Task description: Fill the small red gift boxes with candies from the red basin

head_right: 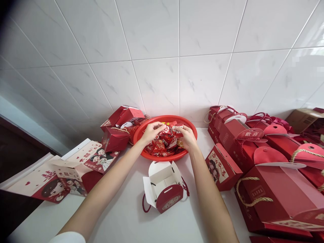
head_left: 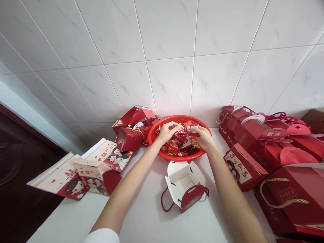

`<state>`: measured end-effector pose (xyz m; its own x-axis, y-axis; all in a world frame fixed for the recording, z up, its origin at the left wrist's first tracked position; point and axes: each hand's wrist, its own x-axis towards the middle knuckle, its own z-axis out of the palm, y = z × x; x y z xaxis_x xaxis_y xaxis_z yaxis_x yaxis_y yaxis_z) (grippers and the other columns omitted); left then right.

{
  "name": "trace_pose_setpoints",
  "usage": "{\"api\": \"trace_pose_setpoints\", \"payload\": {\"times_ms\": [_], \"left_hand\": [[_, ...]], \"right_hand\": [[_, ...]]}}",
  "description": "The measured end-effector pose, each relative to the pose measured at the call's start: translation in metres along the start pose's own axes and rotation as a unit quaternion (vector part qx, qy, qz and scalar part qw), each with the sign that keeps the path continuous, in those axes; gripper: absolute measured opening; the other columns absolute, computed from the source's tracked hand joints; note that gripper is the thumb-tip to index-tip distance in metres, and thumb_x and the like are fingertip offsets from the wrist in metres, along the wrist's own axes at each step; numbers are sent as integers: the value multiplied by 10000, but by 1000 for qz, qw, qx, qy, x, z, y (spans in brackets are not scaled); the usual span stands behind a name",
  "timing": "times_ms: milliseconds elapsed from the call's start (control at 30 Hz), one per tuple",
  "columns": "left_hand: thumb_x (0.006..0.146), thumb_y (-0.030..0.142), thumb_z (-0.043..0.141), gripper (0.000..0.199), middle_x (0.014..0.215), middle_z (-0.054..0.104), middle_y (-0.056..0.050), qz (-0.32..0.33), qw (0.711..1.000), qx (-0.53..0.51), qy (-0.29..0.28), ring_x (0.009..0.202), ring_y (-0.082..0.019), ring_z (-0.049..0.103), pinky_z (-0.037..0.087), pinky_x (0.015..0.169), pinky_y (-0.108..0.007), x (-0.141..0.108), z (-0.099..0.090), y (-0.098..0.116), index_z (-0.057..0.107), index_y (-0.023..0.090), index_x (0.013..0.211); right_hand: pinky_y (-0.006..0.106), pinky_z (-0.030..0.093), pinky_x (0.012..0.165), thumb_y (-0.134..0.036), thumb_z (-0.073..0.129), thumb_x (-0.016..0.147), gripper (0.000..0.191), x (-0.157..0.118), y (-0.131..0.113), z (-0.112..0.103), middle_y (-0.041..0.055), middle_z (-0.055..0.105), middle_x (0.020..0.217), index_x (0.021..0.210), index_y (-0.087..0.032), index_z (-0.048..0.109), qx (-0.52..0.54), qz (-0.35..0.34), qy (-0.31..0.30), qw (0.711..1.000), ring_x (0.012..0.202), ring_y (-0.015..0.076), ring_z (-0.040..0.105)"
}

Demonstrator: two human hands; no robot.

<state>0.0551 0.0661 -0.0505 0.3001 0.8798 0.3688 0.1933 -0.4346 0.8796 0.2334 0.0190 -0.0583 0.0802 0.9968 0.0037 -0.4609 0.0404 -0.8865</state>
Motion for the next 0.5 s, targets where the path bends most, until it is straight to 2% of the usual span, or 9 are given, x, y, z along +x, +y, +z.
{"api": "trace_pose_setpoints", "payload": {"times_ms": [233,500], "left_hand": [[692,433,767,343,977,734,-68,-6,998,-62,8,954,-218,660,493,911,-352,-3,-3,-5,694,157,884],[688,465,784,418,1014,729,-72,9,998,-60,-6,967,-212,660,503,906,-362,-3,-3,-12,692,156,954]], "right_hand": [[249,507,603,-340,857,491,292,-3,-2,4,12,701,789,697,-196,709,-9,13,11,1000,757,158,627],[305,591,689,-351,898,497,320,-7,-4,4,14,694,831,693,-213,685,1,19,-23,1000,867,189,635]]}}
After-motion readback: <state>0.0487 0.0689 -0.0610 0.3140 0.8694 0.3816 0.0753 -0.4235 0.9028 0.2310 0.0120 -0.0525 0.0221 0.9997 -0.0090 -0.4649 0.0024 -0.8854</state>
